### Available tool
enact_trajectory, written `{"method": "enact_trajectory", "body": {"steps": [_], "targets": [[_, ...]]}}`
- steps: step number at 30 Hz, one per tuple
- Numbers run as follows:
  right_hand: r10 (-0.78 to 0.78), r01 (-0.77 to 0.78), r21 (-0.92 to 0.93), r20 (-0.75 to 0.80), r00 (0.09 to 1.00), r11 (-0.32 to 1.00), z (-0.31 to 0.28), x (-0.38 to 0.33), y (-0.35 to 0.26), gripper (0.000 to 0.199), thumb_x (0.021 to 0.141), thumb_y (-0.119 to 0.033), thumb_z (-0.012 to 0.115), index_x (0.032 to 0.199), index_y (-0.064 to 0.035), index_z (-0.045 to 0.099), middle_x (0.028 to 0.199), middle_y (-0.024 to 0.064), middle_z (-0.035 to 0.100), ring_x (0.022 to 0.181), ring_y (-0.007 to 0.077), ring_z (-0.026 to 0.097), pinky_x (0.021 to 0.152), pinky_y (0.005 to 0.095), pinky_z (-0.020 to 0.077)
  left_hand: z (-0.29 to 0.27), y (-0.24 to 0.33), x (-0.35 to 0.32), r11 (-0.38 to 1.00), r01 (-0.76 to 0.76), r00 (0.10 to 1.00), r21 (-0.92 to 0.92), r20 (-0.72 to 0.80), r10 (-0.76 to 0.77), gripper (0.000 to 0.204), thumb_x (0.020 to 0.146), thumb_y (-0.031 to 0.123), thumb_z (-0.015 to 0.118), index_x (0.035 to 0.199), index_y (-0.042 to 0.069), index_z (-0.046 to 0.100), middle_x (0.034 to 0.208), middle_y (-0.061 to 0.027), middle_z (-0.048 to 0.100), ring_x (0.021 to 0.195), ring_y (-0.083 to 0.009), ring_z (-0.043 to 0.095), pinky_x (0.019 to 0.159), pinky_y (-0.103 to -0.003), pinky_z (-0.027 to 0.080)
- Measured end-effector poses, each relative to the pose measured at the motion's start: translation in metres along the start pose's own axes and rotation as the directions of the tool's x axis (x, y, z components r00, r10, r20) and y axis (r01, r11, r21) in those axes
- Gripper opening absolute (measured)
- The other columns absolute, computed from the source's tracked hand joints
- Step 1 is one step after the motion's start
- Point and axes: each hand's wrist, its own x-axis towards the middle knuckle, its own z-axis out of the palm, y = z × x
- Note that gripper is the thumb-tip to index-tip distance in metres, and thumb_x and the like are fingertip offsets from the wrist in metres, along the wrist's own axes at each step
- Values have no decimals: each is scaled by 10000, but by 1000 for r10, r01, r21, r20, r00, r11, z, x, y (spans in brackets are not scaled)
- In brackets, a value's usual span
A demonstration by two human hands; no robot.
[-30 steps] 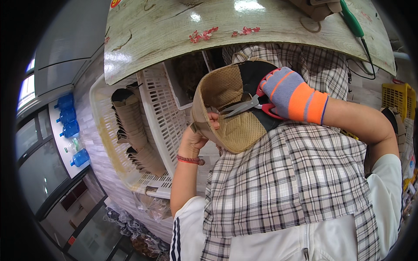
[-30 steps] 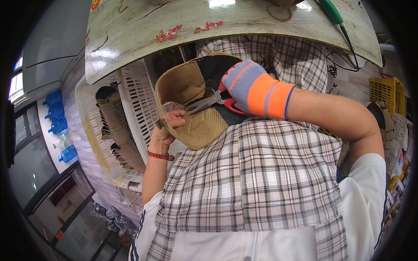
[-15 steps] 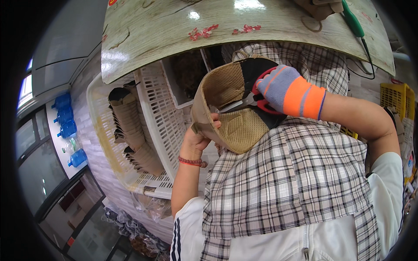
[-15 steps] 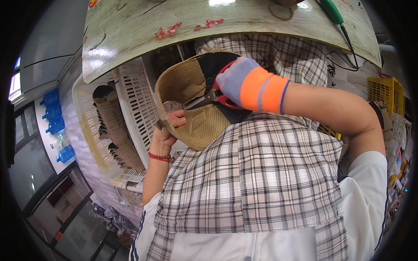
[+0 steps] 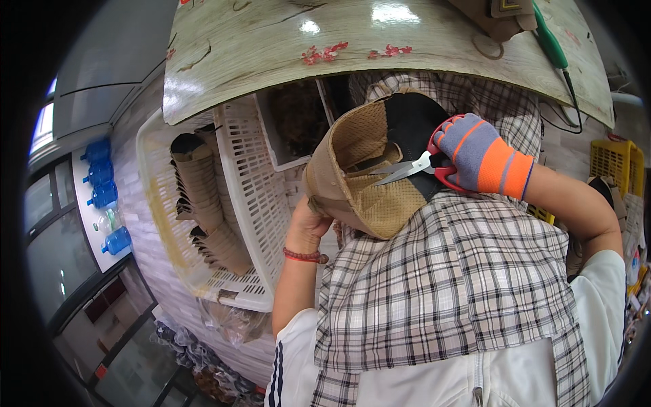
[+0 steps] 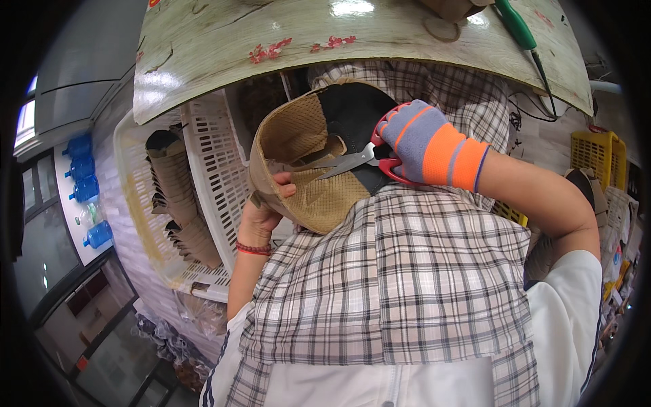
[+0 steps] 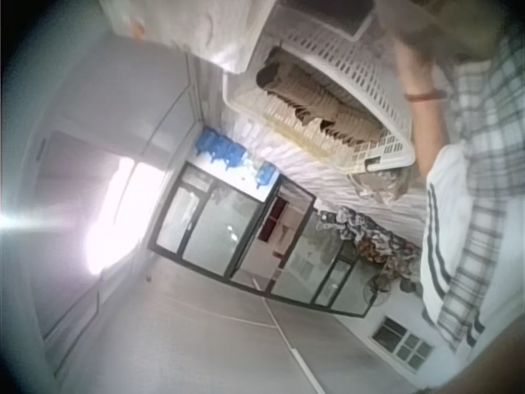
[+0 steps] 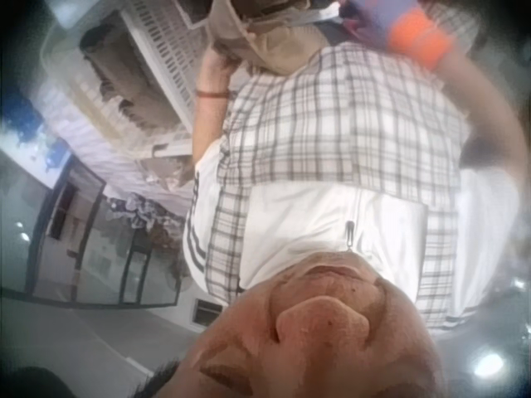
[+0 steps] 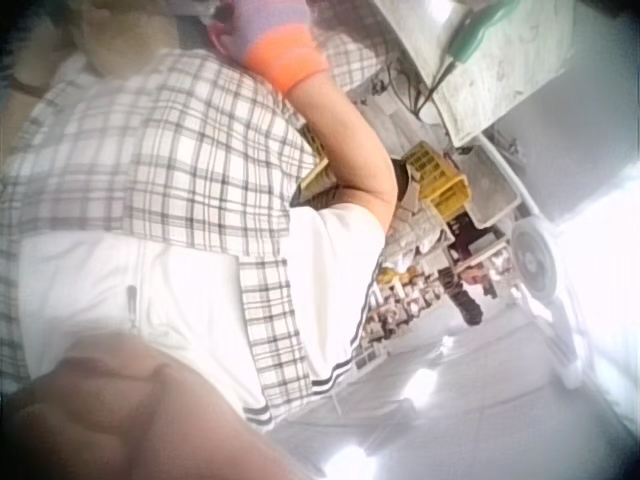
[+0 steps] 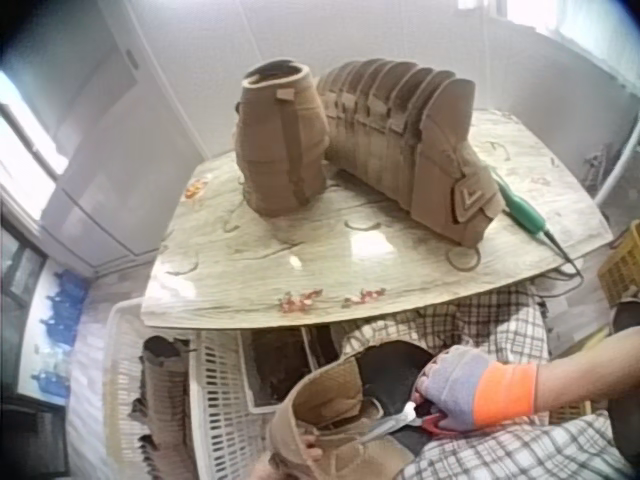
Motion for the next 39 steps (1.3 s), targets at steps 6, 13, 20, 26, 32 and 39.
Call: {"method": "enact_trajectory", "body": {"steps": [6,13,20,26,32,39], "targets": [[4,-1,-36,67,998,999,3,-4,3,266,759,-267,777,967,-112,719,863,93,702,822,275,679,741,375,536,-11,-9,7,1000,-12,999,26,35,11,388,724,-51,808,1098,-37,704,1058,-113,721,964,-228,680,883,-352,564],[48,-48,6,-70,996,999,-2,-13,21,457,711,-422,818,1000,-85,709,848,104,701,797,286,688,712,367,543,-16,-9,12,997,-20,998,68,67,15,403,755,-20,790,1143,-51,684,1093,-118,714,983,-215,673,894,-339,556],[27,-21,-53,103,994,998,-13,-7,23,713,582,-640,827,960,-48,707,816,120,679,801,318,672,726,392,536,-15,-12,10,988,-61,988,144,150,39,412,790,-24,753,1191,-47,663,1110,-110,709,991,-206,667,897,-322,548],[17,-20,21,172,985,1000,-10,11,7,531,696,-517,779,939,-49,710,772,137,680,757,329,673,685,396,536,-19,-15,12,970,-91,981,224,189,48,375,843,-28,710,1210,-11,636,1196,-134,666,1044,-223,656,890,-353,574],[123,-122,-29,418,900,992,-11,19,0,470,743,-484,736,942,-59,716,724,142,683,708,326,686,639,392,546,-11,-12,9,979,-34,989,200,145,4,402,781,-75,750,1168,-16,659,1186,-139,670,1025,-238,662,877,-364,579],[73,-60,-54,283,956,997,-18,15,4,748,625,-725,759,910,-34,719,792,145,705,783,315,699,672,387,563,-8,-12,9,977,-30,994,213,113,6,437,742,-61,793,1158,-18,666,1183,-128,673,1033,-242,656,878,-367,576]]}}
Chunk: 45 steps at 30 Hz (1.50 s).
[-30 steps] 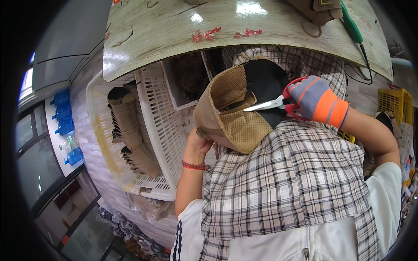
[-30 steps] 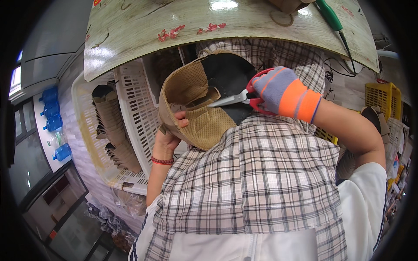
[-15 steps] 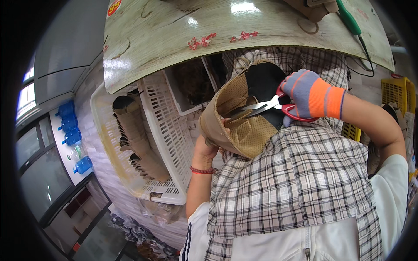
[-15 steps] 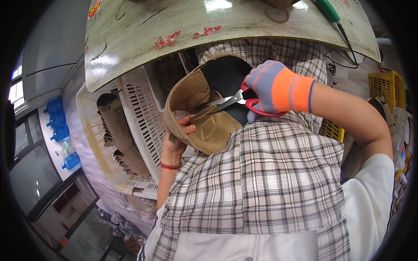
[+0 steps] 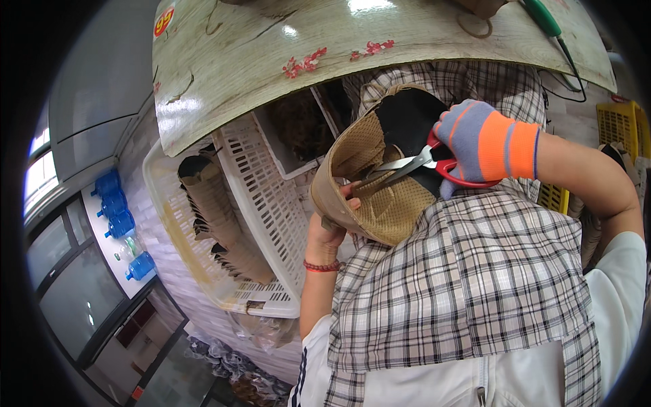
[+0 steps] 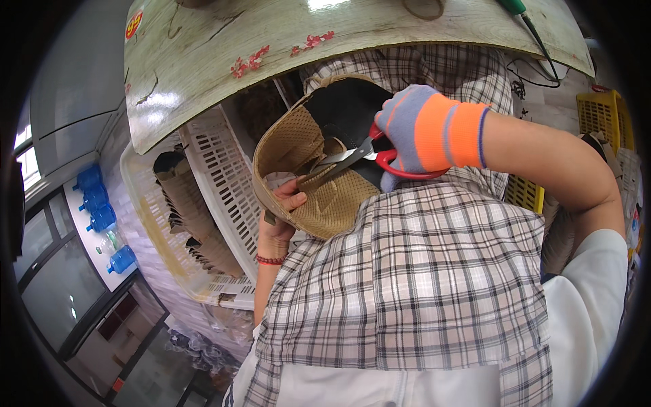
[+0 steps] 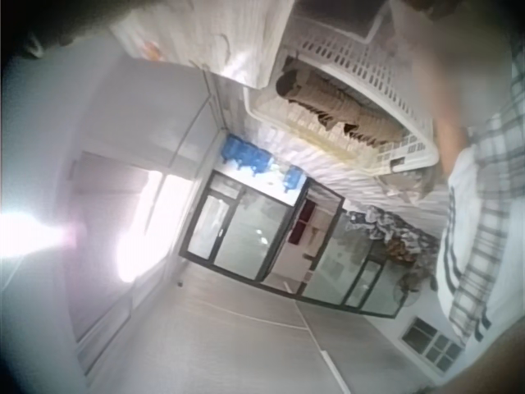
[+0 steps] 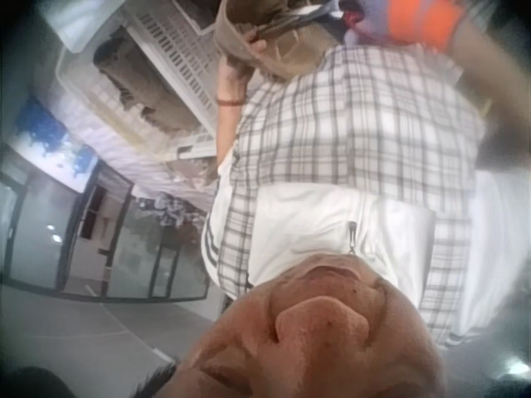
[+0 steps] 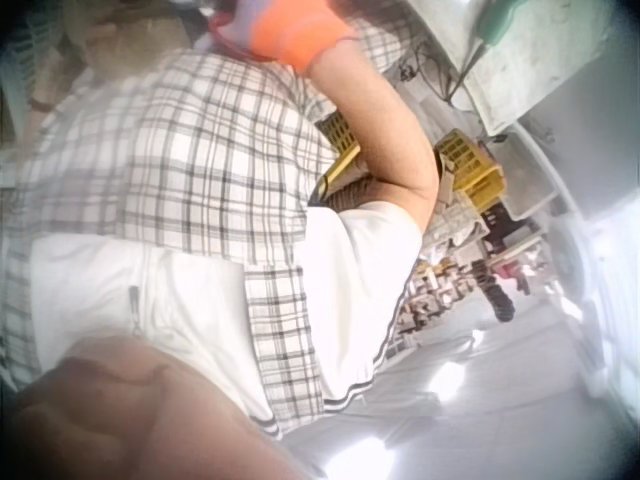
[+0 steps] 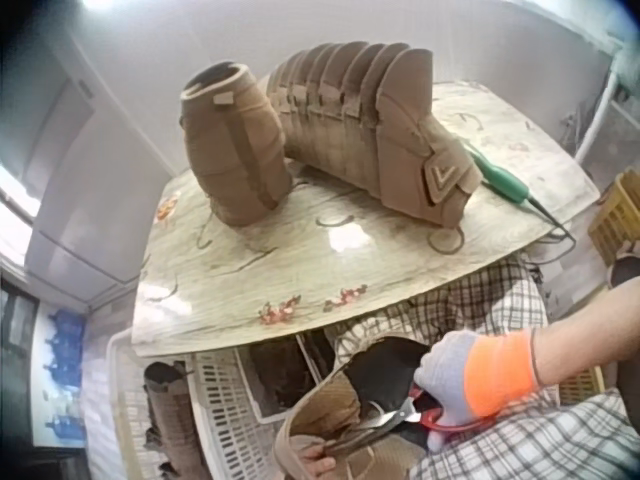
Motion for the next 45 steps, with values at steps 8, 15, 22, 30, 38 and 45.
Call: {"method": "enact_trajectory", "body": {"steps": [8,15,22,30,38,45], "targets": [[1,-13,86,139,990,996,4,22,-24,551,749,-583,725,873,-46,713,674,123,674,646,315,680,580,384,540,0,0,-3,999,17,1000,-35,25,-16,453,760,-59,780,1193,-60,645,1145,-123,689,1006,-227,662,874,-352,572],[-21,12,35,258,966,999,-12,25,-32,663,730,-678,707,883,-33,716,680,127,681,651,307,693,592,376,552,-2,-1,-1,998,17,998,-53,53,-14,438,781,-71,758,1205,-58,646,1150,-124,689,1018,-230,661,870,-354,573],[-21,21,4,283,959,1000,-12,32,-37,724,711,-738,679,889,-38,718,683,125,686,666,306,698,609,380,553,-2,-1,-2,997,3,999,-74,44,0,445,773,-83,758,1203,-47,649,1166,-129,681,1043,-237,651,896,-356,559],[21,-22,-2,308,951,1000,-26,19,-15,524,835,-560,629,920,-52,723,740,146,697,707,323,696,641,408,546,-12,-3,4,988,-115,993,99,41,111,248,886,35,681,1128,-11,654,1160,-124,664,1080,-212,611,921,-319,524],[-298,-163,611,580,758,775,8,57,44,735,941,-652,499,915,54,702,604,97,576,552,215,604,561,346,548,-13,5,43,850,-396,872,-347,148,467,199,997,151,542,1151,59,627,1095,-38,651,1057,-215,593,1053,-457,409],[-298,-231,581,671,679,780,-39,63,14,724,975,-633,444,903,33,720,635,78,603,566,186,620,540,312,540,0,25,50,876,-432,896,-216,7,444,299,959,120,619,1247,38,611,1187,-50,658,1146,-215,590,1072,-439,431]]}}
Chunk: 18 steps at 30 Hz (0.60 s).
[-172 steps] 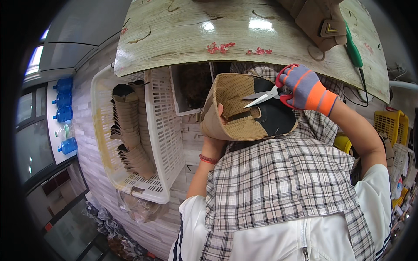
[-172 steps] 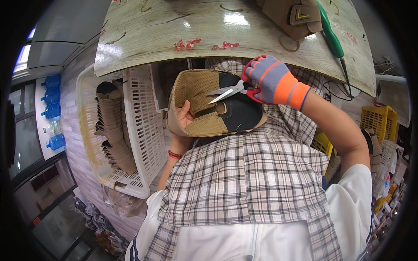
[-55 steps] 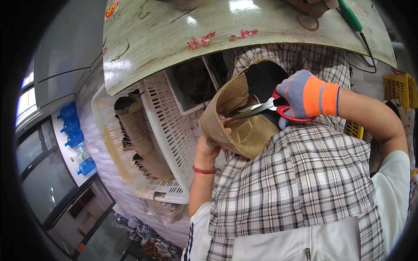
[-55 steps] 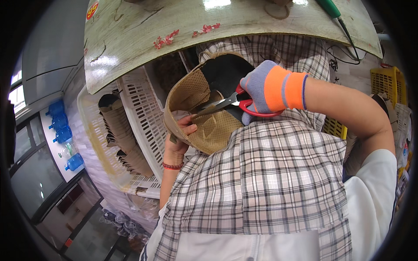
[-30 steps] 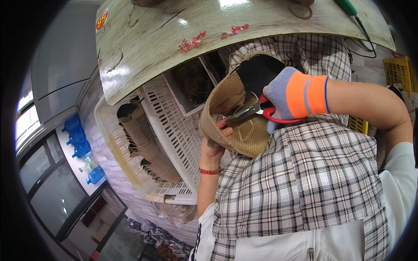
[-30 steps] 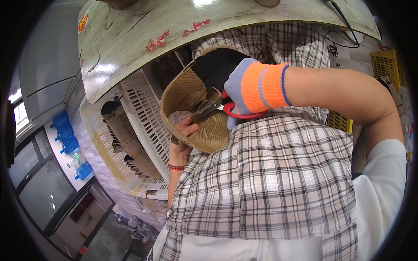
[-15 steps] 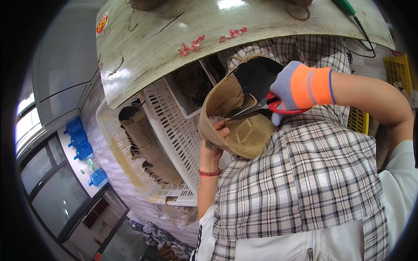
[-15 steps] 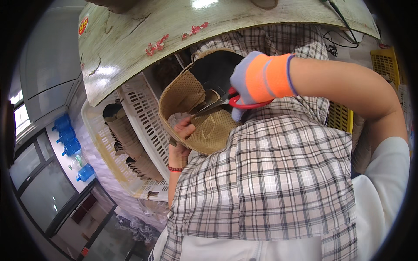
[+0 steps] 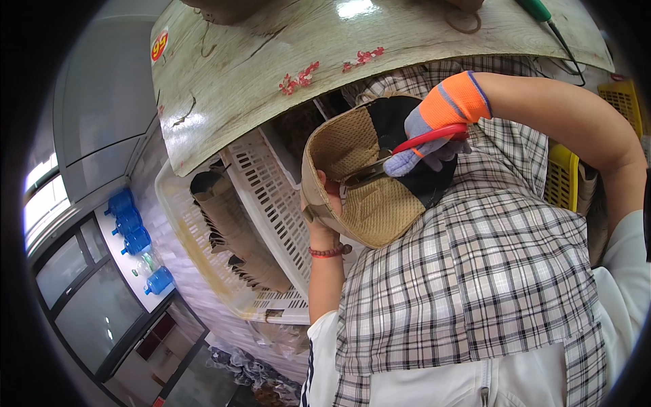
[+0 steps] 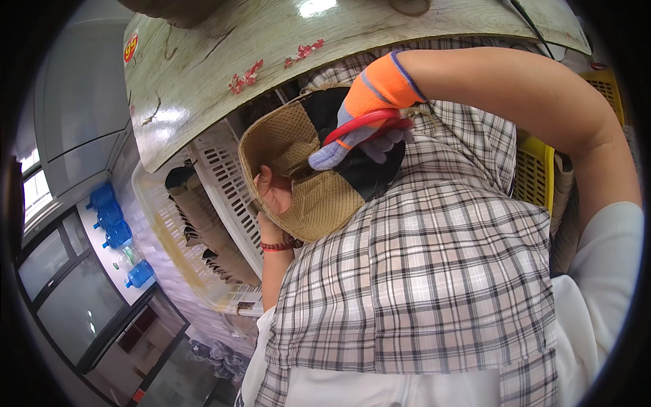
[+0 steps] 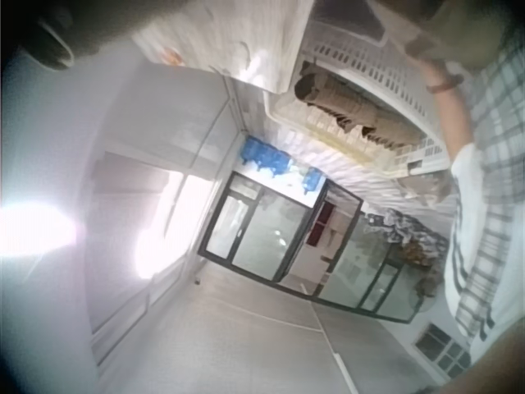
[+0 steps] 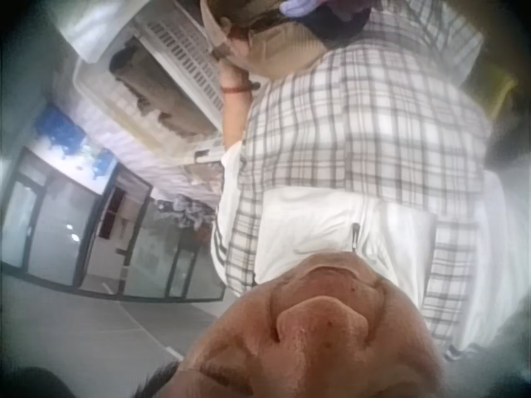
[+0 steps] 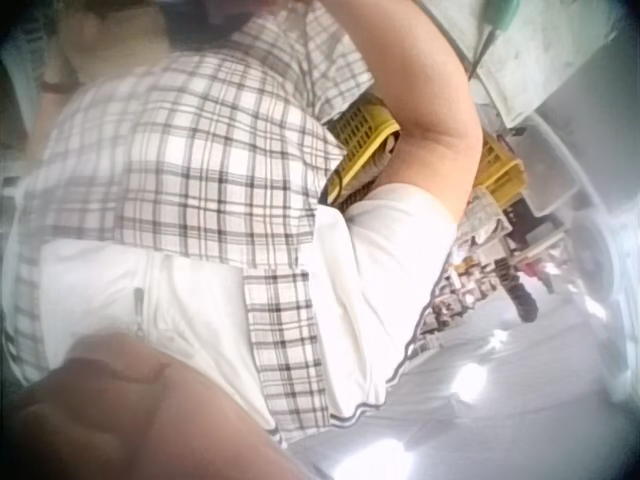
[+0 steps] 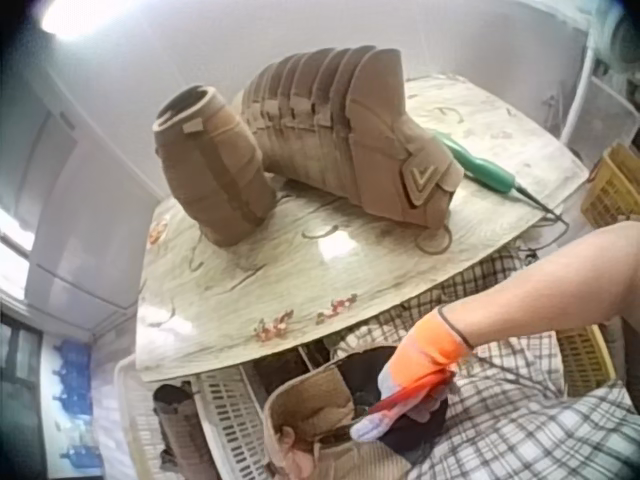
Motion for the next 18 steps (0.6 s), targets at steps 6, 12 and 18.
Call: {"method": "enact_trajectory", "body": {"steps": [6,12,18], "targets": [[38,-39,-28,-24,999,999,-1,5,-11,853,911,-761,406,878,28,727,642,74,608,558,181,618,535,302,546,-9,2,-1,999,24,999,-25,-43,-25,309,954,113,624,1253,33,607,1208,-67,649,1154,-218,591,1085,-435,437],[85,-85,-39,14,996,996,-5,3,-9,962,843,-853,359,905,32,730,642,70,593,559,177,615,535,305,556,-2,7,-2,999,33,995,0,-91,-32,320,970,128,619,1270,22,583,1224,-91,626,1115,-214,606,1044,-413,469],[40,-38,-50,31,999,998,-4,0,-12,981,845,-858,342,906,43,725,652,76,585,553,180,610,521,309,555,26,14,-9,978,-7,998,210,-64,20,341,983,126,626,1291,1,550,1207,-88,619,1085,-181,607,949,-357,525]]}}
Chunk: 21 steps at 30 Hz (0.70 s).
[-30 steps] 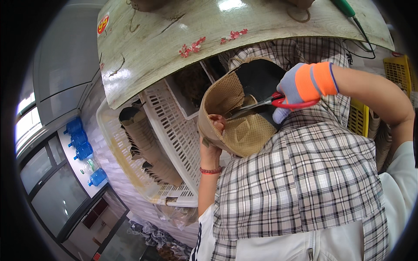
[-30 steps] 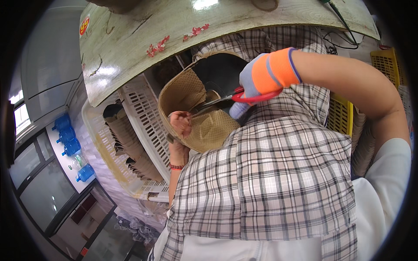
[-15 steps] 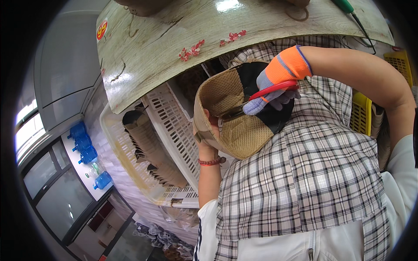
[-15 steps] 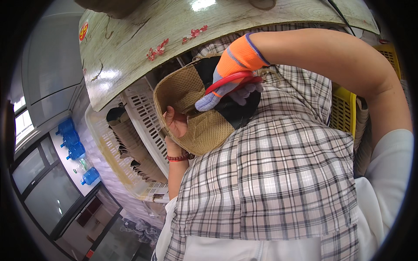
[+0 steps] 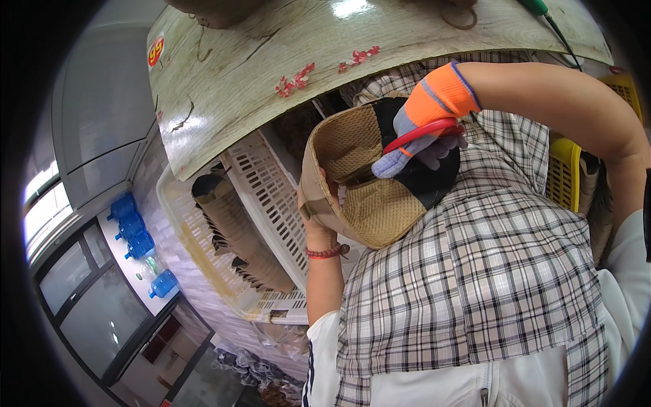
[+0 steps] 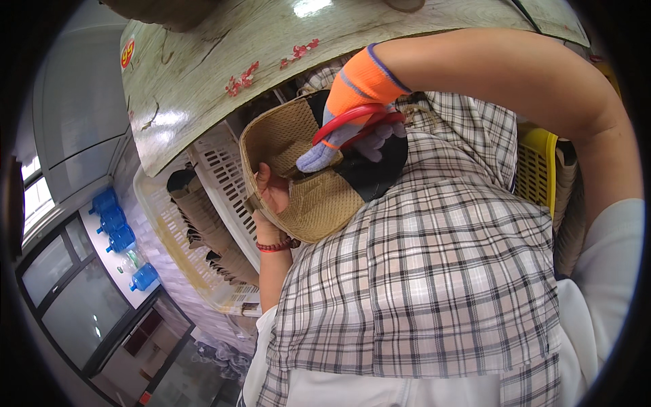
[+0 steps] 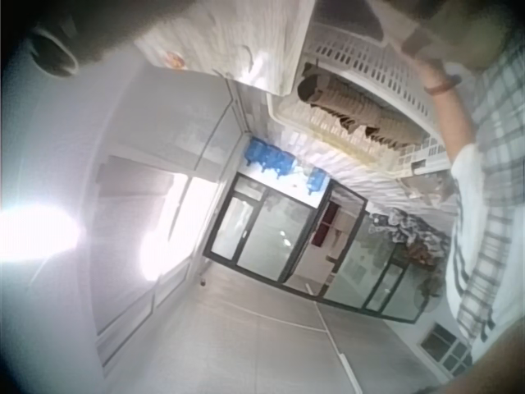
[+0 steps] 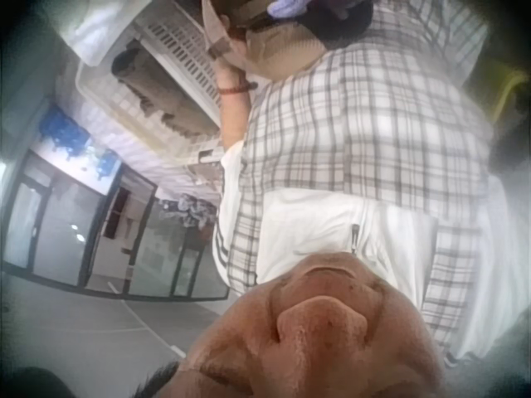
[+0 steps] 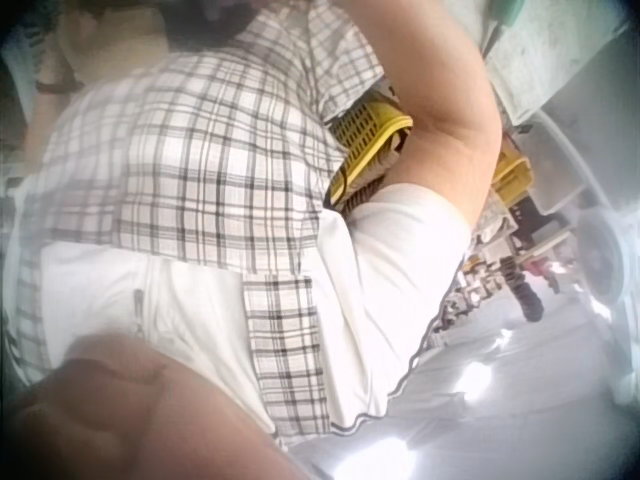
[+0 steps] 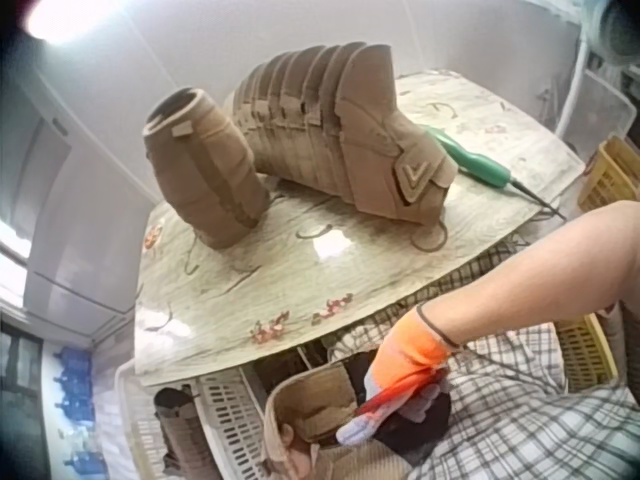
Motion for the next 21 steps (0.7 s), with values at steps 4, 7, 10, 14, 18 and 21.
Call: {"method": "enact_trajectory", "body": {"steps": [4,7,10,14,18,21], "targets": [[-108,107,22,28,994,994,-5,20,15,962,850,-850,358,892,37,731,660,77,594,553,183,611,525,311,559,-2,1,-2,994,-19,1000,105,10,18,347,989,128,618,1302,0,543,1204,-83,619,1067,-166,612,924,-324,533],[18,-17,13,-38,999,1000,0,8,-4,936,841,-845,400,859,29,736,662,78,607,550,182,610,525,313,561,-9,-2,0,997,-17,999,79,49,13,356,997,142,605,1317,2,537,1206,-80,620,1062,-155,614,916,-308,535],[113,-114,1,-108,988,994,3,1,-15,893,814,-839,474,820,14,738,665,82,630,555,177,615,513,306,552,-6,0,1,998,-8,997,61,74,4,372,1005,160,595,1334,1,529,1206,-73,620,1062,-147,612,910,-302,535],[99,-105,-12,-242,965,994,11,4,-13,827,768,-824,574,793,-15,741,680,93,662,568,170,631,521,303,534,-6,0,1,998,11,999,55,52,-13,384,1003,175,598,1338,-1,533,1211,-67,620,1063,-152,614,903,-300,536],[56,-160,-228,-405,913,960,29,-3,-19,797,736,-791,648,798,-2,732,694,122,672,651,261,666,629,374,533,-3,2,2,999,50,997,7,51,-50,385,991,174,618,1328,4,545,1213,-68,620,1043,-155,617,888,-294,537],[-4,-90,-192,-443,897,977,41,1,-2,761,788,-751,641,670,0,656,594,89,609,509,232,592,501,357,501,15,9,0,998,51,994,-41,102,-47,397,978,169,638,1330,9,548,1207,-70,624,1032,-157,617,889,-298,532]]}}
